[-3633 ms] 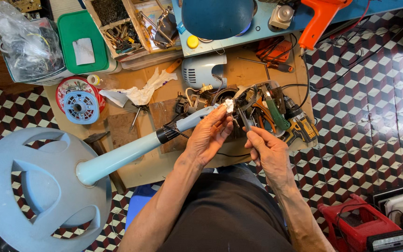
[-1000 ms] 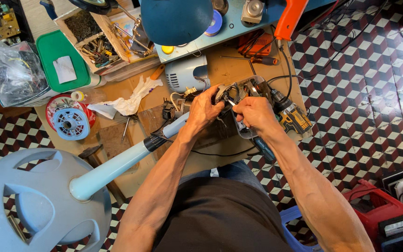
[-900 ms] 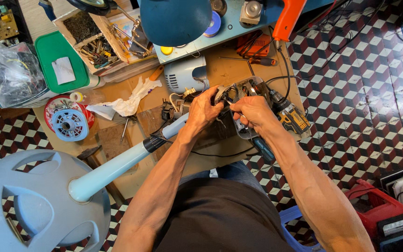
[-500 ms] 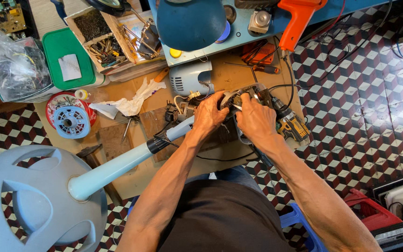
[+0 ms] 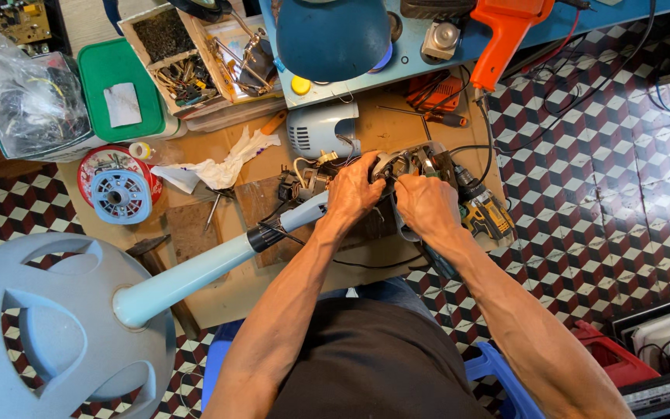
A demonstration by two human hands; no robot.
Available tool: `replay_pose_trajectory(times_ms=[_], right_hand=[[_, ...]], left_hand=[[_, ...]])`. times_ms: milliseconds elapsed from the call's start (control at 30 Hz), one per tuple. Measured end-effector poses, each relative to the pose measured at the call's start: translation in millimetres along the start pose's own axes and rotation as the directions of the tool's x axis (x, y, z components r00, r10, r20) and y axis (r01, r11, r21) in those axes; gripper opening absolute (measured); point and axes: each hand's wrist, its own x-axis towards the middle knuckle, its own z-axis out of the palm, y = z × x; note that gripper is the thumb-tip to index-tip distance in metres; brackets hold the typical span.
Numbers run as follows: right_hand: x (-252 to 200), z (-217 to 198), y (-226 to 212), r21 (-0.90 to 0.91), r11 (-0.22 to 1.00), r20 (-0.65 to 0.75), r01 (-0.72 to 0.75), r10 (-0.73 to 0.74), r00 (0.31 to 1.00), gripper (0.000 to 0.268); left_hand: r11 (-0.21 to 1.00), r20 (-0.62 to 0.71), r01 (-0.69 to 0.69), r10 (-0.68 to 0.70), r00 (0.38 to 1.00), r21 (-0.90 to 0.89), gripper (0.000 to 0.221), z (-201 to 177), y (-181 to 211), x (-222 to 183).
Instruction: The person disassembles a small electric motor, removes internal components, cleans them with a cloth, and reassembles the motor using a screwdriver and pliers. The person also handles a multimeter and a small container of parts during the process.
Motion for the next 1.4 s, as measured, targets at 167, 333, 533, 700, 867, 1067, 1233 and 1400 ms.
replay_pose_trajectory(times_ms=[167,333,533,700,867,1067,1233,1400], right_hand=[[2.0,-27.0,-2.0,0.471,0.703,0.362,-0.532,0.396,0.844,0.023],[-14.4,-57.1,-3.6,0.647,0.408,0.515,-0.644,0.39,0.763,0.029],[-49.6,-75.6,-10.2,0.81,0.17,0.511,-0.561,0.266,0.818,0.025],[-63.7,-72.0,-15.0,0.847,-0.056,0.53,-0.529,0.17,0.831,0.025],[-64.2,-65.9,-32.4,0.859,0.009,0.507,-0.512,0.126,0.853,0.025],[-54.7,-63.3,-53.9,0.87,0.134,0.471,-0.474,0.055,0.881,0.026],[-47.2,-55.1,-67.8,0.818,0.173,0.548,-0.548,0.054,0.835,0.026],[-46.1,-43.5,-85.7,0.719,0.201,0.686,-0.665,-0.058,0.725,0.026]], left_hand=[[0.999,0.01,0.025,-0.024,1.0,-0.046,0.05,1.4,-3.9,3.5],[0.999,0.017,-0.013,0.014,1.0,-0.036,0.052,2.0,-6.7,6.5],[0.982,-0.019,-0.19,0.19,0.982,0.005,0.078,-17.0,-2.7,-11.8],[0.782,0.022,0.059,-0.057,0.998,-0.62,0.062,-39.1,-0.7,-57.1],[0.123,0.2,0.211,-0.095,0.975,-0.97,0.064,-55.0,4.1,-88.2],[-0.026,0.232,0.23,-0.114,0.966,-0.973,0.054,-60.0,16.4,-100.7],[-0.006,0.178,0.178,-0.082,0.981,-0.984,0.052,-61.3,13.0,-116.0],[0.185,0.011,0.052,-0.218,0.976,-0.981,0.047,-57.4,8.0,-136.7]])
